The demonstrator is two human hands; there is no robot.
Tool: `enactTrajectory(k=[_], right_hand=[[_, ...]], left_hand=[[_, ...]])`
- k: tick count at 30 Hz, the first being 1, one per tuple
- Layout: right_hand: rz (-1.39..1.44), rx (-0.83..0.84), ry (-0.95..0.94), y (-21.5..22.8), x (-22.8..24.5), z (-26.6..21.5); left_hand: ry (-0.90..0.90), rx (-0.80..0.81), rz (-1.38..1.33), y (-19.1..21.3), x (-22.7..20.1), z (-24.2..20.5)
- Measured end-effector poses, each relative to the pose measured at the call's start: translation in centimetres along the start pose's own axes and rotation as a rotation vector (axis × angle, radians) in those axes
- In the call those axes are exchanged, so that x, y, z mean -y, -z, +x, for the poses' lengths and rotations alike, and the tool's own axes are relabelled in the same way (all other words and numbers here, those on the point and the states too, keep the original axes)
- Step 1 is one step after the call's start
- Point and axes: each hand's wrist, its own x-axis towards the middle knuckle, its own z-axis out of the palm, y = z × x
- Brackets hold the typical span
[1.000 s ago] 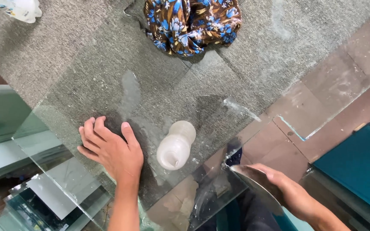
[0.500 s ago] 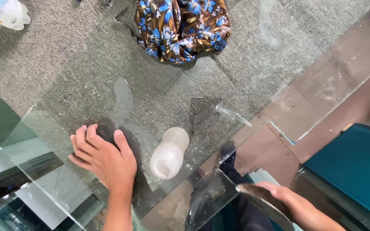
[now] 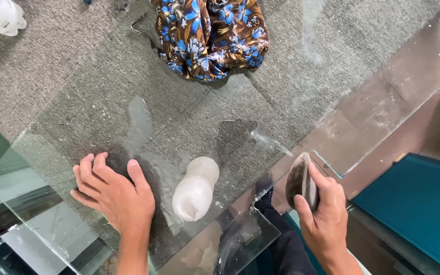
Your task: Cutting a glass sheet to size using a glass cutter and sanding the edges for safety.
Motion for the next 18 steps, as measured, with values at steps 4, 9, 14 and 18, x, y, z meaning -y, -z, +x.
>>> enactTrajectory(k=[4, 9, 14, 18], right_hand=[[-0.006, -0.075, 0.091, -1.6, -0.7, -1.0], [-0.020, -0.065, 0.035, -1.6, 0.3, -0.7], [-0.041, -0.112, 0.145, -1.0, 0.4, 0.1], [-0.066, -0.101, 0.278, -1.2, -0.8, -0.5]], left_hand=[[-0.008, -0.004, 0.006, 0.0, 0.0, 0.0], [0.006, 0.013, 0.015, 0.0, 0.1, 0.0], [-0.027, -0.004, 0.024, -0.1, 0.0, -0.1], [-0.027, 0.006, 0.034, 0.2, 0.2, -0.3]])
